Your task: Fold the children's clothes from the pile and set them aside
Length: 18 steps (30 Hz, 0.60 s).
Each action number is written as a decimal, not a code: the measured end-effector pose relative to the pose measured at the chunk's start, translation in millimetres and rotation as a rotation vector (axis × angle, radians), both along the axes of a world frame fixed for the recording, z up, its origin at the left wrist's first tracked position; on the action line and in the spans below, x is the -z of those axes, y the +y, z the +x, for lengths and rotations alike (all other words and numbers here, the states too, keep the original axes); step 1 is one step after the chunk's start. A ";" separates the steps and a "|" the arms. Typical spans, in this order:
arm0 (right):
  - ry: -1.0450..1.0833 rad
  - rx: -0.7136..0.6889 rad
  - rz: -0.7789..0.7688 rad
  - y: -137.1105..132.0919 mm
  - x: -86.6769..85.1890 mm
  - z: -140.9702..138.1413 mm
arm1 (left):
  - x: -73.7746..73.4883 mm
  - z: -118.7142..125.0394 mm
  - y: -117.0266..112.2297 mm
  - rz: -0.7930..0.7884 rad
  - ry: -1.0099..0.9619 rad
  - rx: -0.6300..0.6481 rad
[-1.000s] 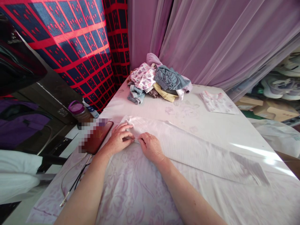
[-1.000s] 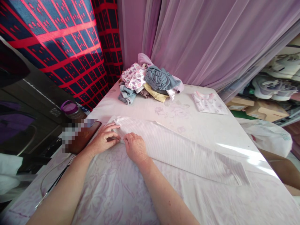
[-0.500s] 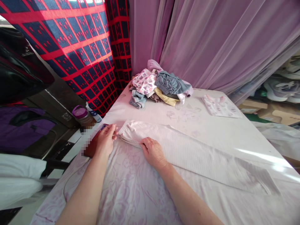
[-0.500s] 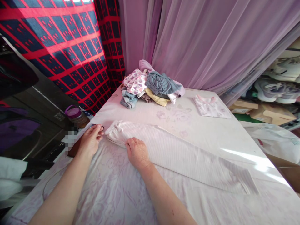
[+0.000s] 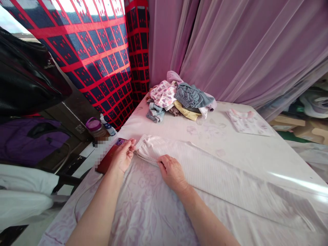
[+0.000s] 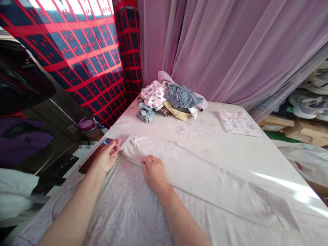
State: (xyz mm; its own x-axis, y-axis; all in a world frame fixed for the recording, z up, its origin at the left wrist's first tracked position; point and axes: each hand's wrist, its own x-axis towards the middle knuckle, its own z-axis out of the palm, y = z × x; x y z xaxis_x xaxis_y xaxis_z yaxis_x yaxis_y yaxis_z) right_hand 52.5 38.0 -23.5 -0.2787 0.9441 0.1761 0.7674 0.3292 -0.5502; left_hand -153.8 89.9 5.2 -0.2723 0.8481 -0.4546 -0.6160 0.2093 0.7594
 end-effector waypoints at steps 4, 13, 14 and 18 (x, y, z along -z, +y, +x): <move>0.002 -0.009 0.000 -0.2 0.3 0.4 | -2.1 -0.4 0.0 -0.008 -0.041 -0.015; 0.017 -0.016 0.040 -0.5 3.3 1.4 | -6.7 -5.2 1.2 -0.011 -0.208 -0.015; 0.017 -0.017 0.040 -0.6 3.4 1.5 | -6.5 -5.4 1.3 -0.006 -0.210 -0.017; 0.022 -0.021 0.044 -0.9 3.8 1.7 | -4.0 -3.0 -0.2 0.035 -0.136 -0.012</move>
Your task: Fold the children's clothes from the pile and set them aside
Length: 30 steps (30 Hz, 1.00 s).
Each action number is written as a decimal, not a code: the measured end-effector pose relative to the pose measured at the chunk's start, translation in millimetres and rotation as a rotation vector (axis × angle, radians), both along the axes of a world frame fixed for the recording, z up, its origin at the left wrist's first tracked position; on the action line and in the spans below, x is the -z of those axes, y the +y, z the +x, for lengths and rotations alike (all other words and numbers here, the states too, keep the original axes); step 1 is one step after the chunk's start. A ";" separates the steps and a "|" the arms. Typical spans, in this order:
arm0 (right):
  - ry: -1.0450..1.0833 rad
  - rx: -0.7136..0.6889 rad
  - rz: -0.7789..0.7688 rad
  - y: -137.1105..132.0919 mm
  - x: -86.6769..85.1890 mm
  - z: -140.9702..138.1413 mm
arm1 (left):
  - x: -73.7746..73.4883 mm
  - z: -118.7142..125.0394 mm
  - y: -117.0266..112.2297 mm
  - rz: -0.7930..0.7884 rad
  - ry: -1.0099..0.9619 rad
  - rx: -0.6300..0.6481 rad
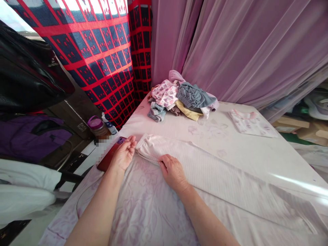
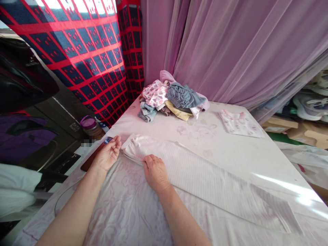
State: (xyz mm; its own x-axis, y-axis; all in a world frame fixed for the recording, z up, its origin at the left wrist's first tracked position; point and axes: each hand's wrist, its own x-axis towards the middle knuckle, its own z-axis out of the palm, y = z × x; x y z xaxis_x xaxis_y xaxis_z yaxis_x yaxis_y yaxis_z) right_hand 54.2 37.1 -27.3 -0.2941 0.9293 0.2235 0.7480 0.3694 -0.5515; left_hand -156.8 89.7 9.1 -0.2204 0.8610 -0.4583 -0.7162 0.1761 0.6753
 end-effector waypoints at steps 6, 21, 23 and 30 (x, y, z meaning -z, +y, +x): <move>0.019 -0.004 0.017 -0.6 3.2 0.0 | 8.4 1.1 -4.1 0.126 0.172 0.074; 0.030 -0.007 0.024 -1.5 3.1 0.2 | 27.3 -1.3 3.5 0.288 0.394 0.010; 0.032 -0.007 0.029 -1.6 3.3 -0.1 | 30.7 3.7 1.7 0.333 0.556 0.014; 0.008 -0.031 0.039 -1.1 2.8 1.4 | 24.4 21.4 -13.3 0.735 1.260 0.360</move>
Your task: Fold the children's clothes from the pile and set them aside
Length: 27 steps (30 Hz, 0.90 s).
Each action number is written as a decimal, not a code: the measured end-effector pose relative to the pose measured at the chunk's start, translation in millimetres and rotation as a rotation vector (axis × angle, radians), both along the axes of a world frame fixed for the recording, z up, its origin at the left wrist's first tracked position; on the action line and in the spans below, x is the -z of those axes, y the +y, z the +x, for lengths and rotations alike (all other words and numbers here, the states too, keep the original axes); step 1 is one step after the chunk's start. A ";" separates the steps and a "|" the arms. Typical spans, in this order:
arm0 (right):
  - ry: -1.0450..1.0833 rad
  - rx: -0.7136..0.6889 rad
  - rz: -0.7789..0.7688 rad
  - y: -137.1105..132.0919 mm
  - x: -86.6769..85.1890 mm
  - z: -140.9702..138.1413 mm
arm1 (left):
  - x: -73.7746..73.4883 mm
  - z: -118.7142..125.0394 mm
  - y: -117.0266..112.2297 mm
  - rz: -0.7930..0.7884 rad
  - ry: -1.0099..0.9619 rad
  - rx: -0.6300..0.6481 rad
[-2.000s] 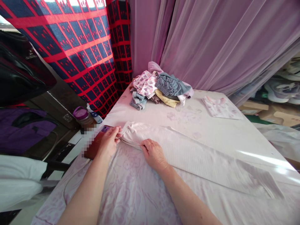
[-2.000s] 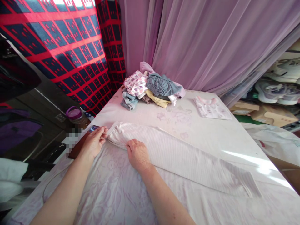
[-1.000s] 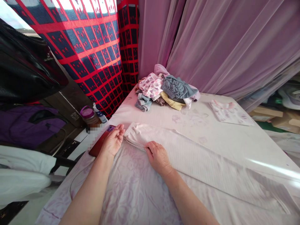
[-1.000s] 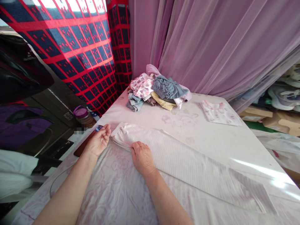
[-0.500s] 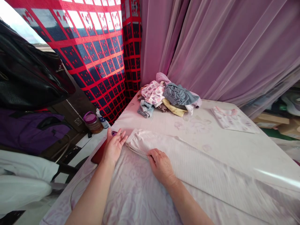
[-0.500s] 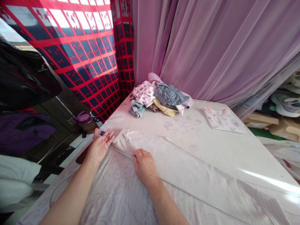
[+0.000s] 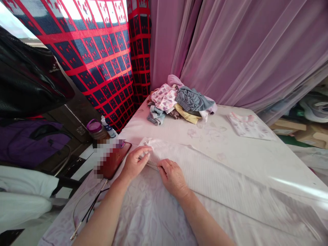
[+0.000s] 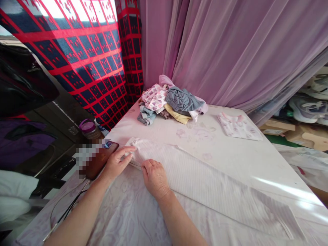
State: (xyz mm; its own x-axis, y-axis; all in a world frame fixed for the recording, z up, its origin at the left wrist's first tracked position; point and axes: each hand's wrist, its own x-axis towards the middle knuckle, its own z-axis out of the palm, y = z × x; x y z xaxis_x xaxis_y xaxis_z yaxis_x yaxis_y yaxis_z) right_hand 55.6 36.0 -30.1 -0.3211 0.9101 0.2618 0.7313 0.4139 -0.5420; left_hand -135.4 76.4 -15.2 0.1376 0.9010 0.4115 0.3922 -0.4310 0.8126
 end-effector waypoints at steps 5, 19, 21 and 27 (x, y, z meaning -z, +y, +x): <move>-0.005 -0.103 -0.020 -3.7 -6.8 3.3 | -1.4 2.1 1.8 -0.034 0.148 0.143; -0.144 -0.137 0.085 -8.6 -3.6 0.1 | -1.3 4.0 -3.1 -0.062 0.279 0.247; -0.142 -0.148 0.090 -9.6 -4.0 0.9 | 1.6 3.2 -1.9 -0.069 0.262 0.249; -0.091 -0.116 0.085 -12.0 -5.0 4.5 | 1.0 -5.5 1.5 -0.057 0.125 0.133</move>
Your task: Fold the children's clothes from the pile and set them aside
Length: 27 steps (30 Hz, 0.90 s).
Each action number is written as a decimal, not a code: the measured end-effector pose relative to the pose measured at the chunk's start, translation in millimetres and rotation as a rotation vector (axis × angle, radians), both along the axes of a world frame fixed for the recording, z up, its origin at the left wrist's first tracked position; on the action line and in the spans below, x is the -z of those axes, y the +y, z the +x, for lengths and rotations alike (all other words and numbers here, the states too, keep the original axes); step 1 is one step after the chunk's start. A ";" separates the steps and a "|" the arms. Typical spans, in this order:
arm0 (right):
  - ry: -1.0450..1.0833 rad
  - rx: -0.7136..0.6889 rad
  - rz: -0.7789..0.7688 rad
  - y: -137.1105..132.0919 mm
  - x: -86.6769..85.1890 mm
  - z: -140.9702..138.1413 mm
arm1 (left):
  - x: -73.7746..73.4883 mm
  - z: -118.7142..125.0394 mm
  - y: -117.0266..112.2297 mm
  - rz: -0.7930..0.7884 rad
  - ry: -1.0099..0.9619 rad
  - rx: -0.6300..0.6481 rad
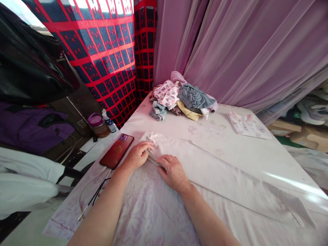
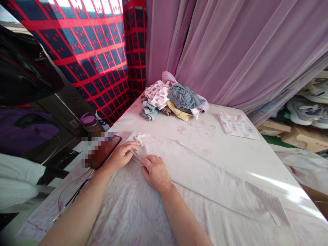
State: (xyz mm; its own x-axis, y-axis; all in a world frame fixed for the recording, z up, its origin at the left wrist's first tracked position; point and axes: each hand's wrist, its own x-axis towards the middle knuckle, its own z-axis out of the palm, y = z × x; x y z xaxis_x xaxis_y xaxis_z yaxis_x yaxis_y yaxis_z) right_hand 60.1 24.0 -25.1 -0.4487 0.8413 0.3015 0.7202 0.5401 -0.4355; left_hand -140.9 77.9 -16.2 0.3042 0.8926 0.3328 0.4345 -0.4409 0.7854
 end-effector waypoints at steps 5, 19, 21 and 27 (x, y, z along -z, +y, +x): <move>-0.041 0.023 0.016 -0.3 -2.2 -1.5 | 0.2 -3.8 2.7 0.033 0.043 -0.043; 0.197 0.096 -0.078 5.9 -1.2 -3.2 | -8.3 -25.6 1.3 -0.130 0.102 -0.004; 0.180 0.104 -0.084 5.2 -2.6 -3.6 | -9.0 -25.1 2.3 -0.113 0.065 -0.021; 0.040 0.052 -0.035 -0.5 -4.3 -4.6 | -14.1 -25.7 4.1 0.014 0.213 -0.050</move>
